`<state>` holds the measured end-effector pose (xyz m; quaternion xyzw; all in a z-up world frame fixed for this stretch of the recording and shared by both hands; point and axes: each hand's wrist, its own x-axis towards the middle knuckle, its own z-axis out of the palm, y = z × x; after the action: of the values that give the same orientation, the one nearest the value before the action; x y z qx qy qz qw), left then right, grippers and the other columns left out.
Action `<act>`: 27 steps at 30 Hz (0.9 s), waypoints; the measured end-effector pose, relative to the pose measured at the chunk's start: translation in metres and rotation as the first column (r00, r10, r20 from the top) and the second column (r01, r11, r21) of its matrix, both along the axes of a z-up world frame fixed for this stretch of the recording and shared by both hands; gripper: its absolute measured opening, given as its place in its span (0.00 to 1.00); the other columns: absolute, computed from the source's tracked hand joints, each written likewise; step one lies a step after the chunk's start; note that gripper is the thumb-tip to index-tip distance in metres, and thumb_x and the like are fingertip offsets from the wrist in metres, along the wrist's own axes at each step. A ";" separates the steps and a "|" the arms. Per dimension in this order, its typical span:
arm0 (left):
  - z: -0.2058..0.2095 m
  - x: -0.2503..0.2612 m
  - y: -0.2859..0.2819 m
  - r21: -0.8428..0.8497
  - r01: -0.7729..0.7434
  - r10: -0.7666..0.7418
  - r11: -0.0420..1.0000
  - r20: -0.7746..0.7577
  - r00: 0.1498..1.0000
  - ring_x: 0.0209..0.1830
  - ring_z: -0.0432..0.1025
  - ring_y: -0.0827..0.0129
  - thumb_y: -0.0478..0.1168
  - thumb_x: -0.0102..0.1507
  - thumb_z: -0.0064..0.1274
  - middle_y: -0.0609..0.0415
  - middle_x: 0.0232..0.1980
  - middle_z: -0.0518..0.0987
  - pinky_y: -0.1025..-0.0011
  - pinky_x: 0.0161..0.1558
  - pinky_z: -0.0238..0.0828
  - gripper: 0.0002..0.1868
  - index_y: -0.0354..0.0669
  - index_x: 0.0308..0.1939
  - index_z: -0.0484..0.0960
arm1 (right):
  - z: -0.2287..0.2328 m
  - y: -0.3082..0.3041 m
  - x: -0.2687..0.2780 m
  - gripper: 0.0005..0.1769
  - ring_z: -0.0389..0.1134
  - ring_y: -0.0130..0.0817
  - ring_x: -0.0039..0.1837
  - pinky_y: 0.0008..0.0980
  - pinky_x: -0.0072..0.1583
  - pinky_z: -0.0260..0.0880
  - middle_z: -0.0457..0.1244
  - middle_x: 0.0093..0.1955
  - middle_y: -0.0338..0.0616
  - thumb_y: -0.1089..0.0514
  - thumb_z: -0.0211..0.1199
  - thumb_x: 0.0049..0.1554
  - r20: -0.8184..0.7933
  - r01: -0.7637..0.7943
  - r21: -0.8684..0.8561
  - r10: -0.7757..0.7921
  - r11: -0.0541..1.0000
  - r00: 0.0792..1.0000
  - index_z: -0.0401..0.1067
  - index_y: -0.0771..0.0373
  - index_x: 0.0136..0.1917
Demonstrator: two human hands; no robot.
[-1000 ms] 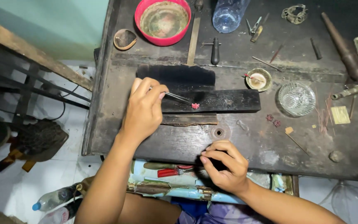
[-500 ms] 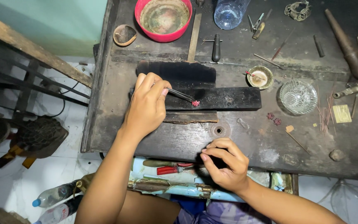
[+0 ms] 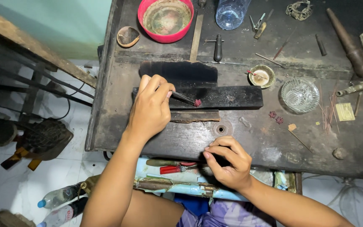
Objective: Soldering small metal jewelry components using a torch and tweezers on a workbench.
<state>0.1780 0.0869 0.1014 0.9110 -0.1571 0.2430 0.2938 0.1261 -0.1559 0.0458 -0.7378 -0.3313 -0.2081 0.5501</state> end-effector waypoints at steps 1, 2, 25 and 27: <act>0.001 -0.002 -0.001 0.002 0.000 0.000 1.000 0.002 1.000 0.40 0.58 0.55 0.23 0.67 0.38 0.49 0.41 0.69 0.63 0.41 0.61 0.10 0.33 0.41 0.76 | 0.001 0.000 0.000 0.02 0.70 0.36 0.44 0.33 0.52 0.74 0.66 0.42 0.48 0.66 0.67 0.55 0.002 0.000 0.002 0.000 1.000 1.000 0.77 0.68 0.41; 0.002 -0.003 -0.003 -0.033 -0.015 0.016 0.999 0.037 0.999 0.39 0.59 0.55 0.24 0.67 0.40 0.49 0.40 0.70 0.62 0.41 0.60 0.09 0.34 0.40 0.76 | 0.001 -0.001 0.000 0.02 0.70 0.36 0.44 0.33 0.52 0.74 0.66 0.42 0.48 0.66 0.67 0.55 0.005 0.003 -0.006 -0.003 1.000 1.000 0.76 0.67 0.41; -0.001 -0.075 -0.125 -0.718 -0.124 0.082 0.685 -0.093 0.992 0.31 0.84 0.68 0.34 0.65 0.55 0.43 0.36 0.87 0.77 0.33 0.84 0.06 0.36 0.36 0.75 | -0.017 -0.019 -0.008 0.11 0.74 0.45 0.56 0.36 0.61 0.75 0.69 0.53 0.53 0.59 0.58 0.63 -0.072 0.056 0.057 -0.052 0.997 0.996 0.70 0.70 0.54; -0.001 -0.077 -0.124 -0.649 -0.088 0.104 0.755 -0.014 0.994 0.31 0.84 0.68 0.35 0.65 0.55 0.45 0.35 0.86 0.77 0.32 0.83 0.07 0.35 0.35 0.75 | -0.024 -0.021 -0.009 0.13 0.74 0.44 0.55 0.34 0.61 0.75 0.69 0.53 0.54 0.60 0.60 0.62 -0.075 0.069 0.077 -0.063 0.995 0.995 0.70 0.70 0.57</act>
<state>0.1014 -0.0375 0.1003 0.7570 -0.0196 0.3076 0.5761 0.1170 -0.1765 0.0215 -0.7328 -0.2780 -0.2123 0.5836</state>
